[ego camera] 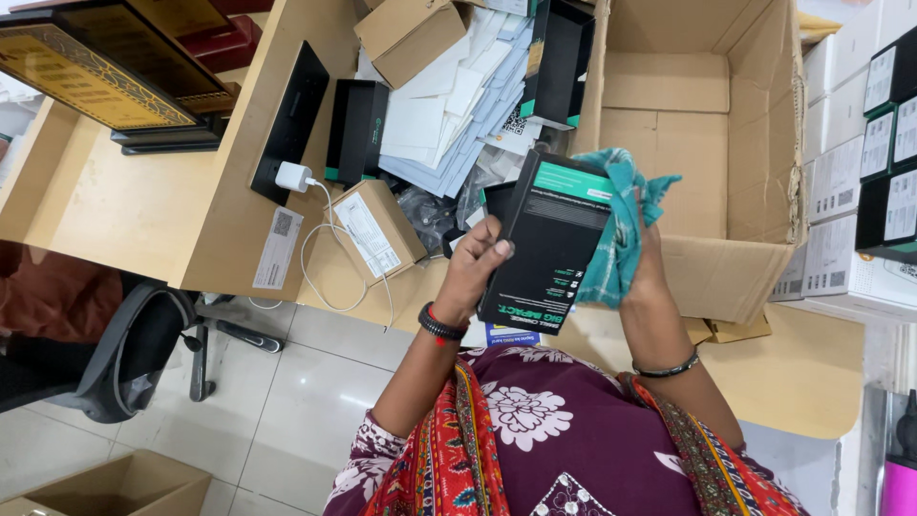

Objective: The person wipes different sides of black-and-green product boxes and brown cardboard shipping boxes using a cloth, then places them into a larger shipping carton or onto the desk.

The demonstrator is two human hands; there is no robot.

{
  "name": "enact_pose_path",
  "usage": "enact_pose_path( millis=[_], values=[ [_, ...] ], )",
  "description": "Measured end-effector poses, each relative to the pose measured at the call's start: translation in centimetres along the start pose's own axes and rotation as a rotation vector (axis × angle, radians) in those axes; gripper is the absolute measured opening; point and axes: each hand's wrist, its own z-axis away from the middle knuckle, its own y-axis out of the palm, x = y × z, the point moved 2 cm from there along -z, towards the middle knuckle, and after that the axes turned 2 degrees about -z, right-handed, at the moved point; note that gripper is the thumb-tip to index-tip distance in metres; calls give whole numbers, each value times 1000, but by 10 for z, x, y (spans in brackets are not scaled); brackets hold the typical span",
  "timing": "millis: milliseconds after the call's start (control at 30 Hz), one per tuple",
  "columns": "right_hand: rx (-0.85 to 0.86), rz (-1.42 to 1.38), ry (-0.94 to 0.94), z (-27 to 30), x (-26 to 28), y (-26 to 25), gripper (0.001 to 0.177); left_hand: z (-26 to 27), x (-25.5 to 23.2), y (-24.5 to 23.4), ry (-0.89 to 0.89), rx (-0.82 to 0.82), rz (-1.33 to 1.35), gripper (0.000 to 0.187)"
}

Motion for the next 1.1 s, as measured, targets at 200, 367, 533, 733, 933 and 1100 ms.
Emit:
enact_pose_path(
  millis=[200, 367, 533, 733, 933, 1100],
  values=[
    [-136, 170, -40, 10, -17, 25, 42, 7, -18, 52, 108, -20, -888, 105],
    [-33, 320, -81, 16, -34, 31, 45, 9, -14, 61, 81, -16, -614, 92],
    [459, 867, -172, 64, -69, 50, 38, -2, -47, 28, -82, -302, 130, 76],
    [872, 1325, -586, 56, -41, 50, 45, 16, -61, 20, -111, -228, 138, 73],
    [647, 1579, -862, 14, -15, 40, 54, 30, -44, 32, -345, -145, 300, 71],
    [505, 1580, -827, 12, -14, 46, 49, 35, -53, 37, -296, -137, 136, 72]
  ],
)
